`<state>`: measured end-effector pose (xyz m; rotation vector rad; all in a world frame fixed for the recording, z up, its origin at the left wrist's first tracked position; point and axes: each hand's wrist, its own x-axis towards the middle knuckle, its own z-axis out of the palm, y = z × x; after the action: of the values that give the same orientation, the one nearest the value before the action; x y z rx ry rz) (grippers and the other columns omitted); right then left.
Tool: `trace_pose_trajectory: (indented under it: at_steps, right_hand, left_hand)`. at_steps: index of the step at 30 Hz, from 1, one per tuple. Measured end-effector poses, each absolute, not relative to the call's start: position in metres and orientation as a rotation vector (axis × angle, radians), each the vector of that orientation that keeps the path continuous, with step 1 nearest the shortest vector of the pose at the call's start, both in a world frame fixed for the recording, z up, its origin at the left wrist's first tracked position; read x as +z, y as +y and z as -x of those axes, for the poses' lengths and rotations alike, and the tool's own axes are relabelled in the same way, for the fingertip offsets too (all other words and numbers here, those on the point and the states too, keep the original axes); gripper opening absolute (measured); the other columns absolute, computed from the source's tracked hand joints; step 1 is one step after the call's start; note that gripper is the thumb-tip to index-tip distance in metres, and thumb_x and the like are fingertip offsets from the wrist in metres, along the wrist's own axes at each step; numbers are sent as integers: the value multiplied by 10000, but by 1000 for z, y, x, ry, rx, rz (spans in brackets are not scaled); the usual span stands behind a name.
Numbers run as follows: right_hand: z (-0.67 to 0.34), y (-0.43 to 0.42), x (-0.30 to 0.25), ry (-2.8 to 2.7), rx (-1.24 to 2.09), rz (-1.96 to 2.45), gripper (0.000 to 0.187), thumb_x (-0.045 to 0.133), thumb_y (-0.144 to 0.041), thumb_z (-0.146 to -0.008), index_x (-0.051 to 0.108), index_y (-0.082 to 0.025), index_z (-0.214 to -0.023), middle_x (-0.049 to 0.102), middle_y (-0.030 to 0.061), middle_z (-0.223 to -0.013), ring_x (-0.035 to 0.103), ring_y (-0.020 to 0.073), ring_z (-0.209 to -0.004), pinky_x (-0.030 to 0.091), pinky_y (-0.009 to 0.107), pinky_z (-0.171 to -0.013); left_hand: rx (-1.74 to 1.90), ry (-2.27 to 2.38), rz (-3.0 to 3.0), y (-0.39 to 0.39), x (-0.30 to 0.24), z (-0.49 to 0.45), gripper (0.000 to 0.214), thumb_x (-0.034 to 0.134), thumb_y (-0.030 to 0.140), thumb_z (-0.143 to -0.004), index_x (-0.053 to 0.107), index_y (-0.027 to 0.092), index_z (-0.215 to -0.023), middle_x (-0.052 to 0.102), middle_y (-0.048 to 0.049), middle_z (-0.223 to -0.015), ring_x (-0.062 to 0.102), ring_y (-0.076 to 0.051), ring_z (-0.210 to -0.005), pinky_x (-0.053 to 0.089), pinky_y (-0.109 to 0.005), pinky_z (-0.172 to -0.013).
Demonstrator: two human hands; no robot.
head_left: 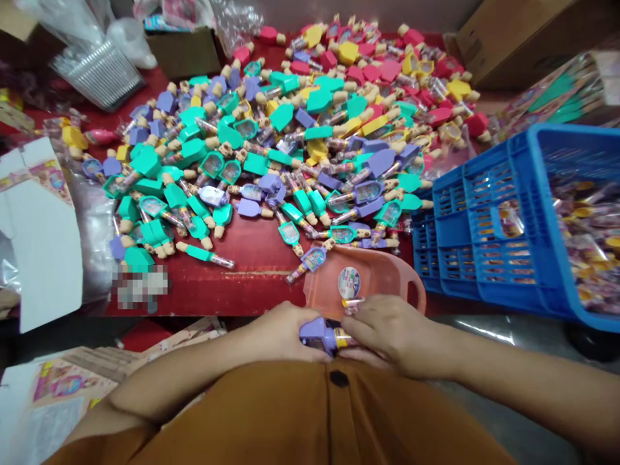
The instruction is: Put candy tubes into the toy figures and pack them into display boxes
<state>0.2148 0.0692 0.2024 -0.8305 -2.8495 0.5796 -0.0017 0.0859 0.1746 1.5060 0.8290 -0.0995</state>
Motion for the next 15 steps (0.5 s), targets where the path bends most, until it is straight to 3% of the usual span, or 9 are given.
trace_pose_trajectory:
  at_steps: [3, 5, 8, 10, 12, 15]
  right_hand:
    - [-211, 66, 196, -2796, 919, 926, 426, 343, -438, -931, 577, -151, -720, 560, 41, -582, 462, 133, -506, 254, 284, -505]
    - [-208, 63, 189, -2609, 1330, 1162, 451, 408, -516, -882, 556, -153, -659, 540, 27, -566, 434, 115, -494, 230, 262, -489]
    - [-201, 60, 182, -1906, 2178, 1519, 515, 512, -654, -729, 506, -153, -607, 459, -16, -528, 383, 91, -478, 229, 224, -464]
    - [-198, 62, 180, -1440, 2528, 1598, 545, 513, -698, -676, 508, -153, -644, 442, -26, -536, 372, 89, -476, 251, 216, -456]
    - [-197, 68, 182, -1511, 2479, 1623, 522, 473, -667, -729, 533, -149, -702, 501, -2, -589, 419, 107, -509, 292, 224, -480]
    - [-198, 78, 190, -2407, 1610, 1509, 443, 412, -540, -853, 588, -136, -808, 602, 87, -726, 520, 173, -643, 353, 273, -575]
  left_hand:
    - [-78, 807, -1530, 77, 169, 1, 304, 693, 339, -651, 632, 159, -889, 643, 11, -719, 562, -121, -627, 367, -184, -549]
    - [-109, 822, -1587, 73, 167, 1, 327, 690, 354, -662, 631, 160, -919, 659, -6, -732, 580, -134, -634, 374, -189, -550]
    - [-210, 855, -1722, 74, 166, 1, 328, 663, 396, -695, 619, 174, -933, 673, -32, -757, 605, -161, -654, 373, -203, -546]
    - [-277, 879, -1814, 83, 166, 3, 343, 648, 448, -702, 614, 189, -923, 674, -47, -765, 616, -192, -674, 357, -215, -528]
    - [-300, 874, -1890, 96, 166, 6, 369, 666, 485, -672, 611, 198, -898, 675, -53, -774, 621, -221, -702, 340, -224, -518]
    - [-249, 863, -1850, 111, 170, 10, 364, 726, 440, -610, 594, 194, -844, 676, -30, -787, 621, -210, -719, 346, -216, -525]
